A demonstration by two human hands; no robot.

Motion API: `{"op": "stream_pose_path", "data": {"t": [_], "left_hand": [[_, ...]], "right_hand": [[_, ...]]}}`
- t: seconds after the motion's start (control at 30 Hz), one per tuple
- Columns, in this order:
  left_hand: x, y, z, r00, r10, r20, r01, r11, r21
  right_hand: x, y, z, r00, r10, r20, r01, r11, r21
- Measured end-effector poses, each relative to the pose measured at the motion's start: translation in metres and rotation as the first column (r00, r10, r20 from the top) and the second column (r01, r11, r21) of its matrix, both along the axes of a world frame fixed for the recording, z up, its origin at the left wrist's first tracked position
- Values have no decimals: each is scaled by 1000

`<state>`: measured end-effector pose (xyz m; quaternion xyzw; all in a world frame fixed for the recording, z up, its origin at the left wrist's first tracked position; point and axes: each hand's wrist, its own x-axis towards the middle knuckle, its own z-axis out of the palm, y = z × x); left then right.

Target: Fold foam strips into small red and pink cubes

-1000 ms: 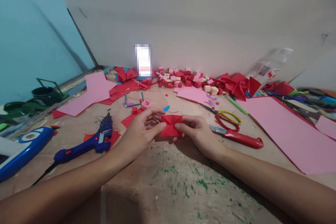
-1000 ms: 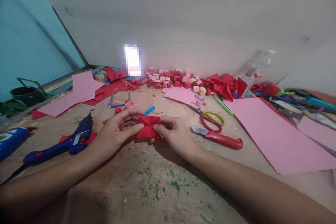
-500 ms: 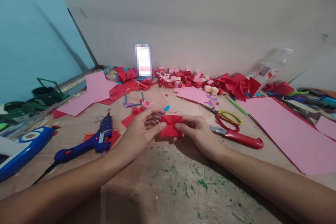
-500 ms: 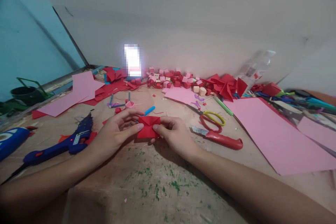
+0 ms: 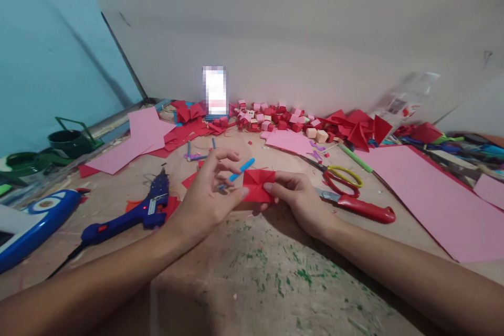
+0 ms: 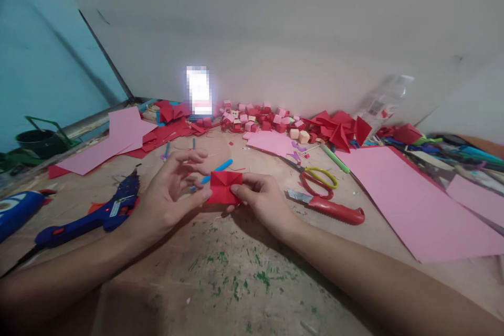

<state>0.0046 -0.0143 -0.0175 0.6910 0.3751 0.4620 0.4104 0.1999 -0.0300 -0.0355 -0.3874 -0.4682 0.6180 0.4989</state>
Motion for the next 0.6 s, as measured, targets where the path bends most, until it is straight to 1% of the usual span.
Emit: {"op": "stream_pose_path", "data": {"t": [0.07, 0.1, 0.17, 0.23, 0.33, 0.4, 0.53, 0.6], "left_hand": [[-2, -3, 4, 995, -67, -81, 73, 994, 77], [-3, -4, 6, 986, -105, -129, 116, 990, 76], [-4, -4, 6, 967, -160, -197, 167, 986, 22], [-5, -3, 3, 960, -154, -234, 163, 987, 17], [-7, 1, -2, 957, -117, -265, 145, 986, 88], [-7, 2, -4, 958, -115, -263, 149, 982, 114], [-6, -1, -2, 961, -98, -257, 133, 983, 123], [-4, -2, 0, 965, -105, -240, 131, 987, 96]], "right_hand": [[1, 1, 0, 997, -34, -66, 31, 998, -54], [2, 1, 0, 994, -48, -102, 40, 996, -75], [3, 1, 0, 987, -46, -153, 31, 995, -95], [4, 1, -1, 986, -10, -166, -4, 996, -89], [5, 1, -2, 988, 48, -146, -58, 996, -67], [5, 1, -3, 990, 67, -123, -76, 995, -64], [4, 2, -4, 994, 50, -96, -57, 996, -72], [4, 1, -4, 995, 36, -97, -43, 997, -67]]}}
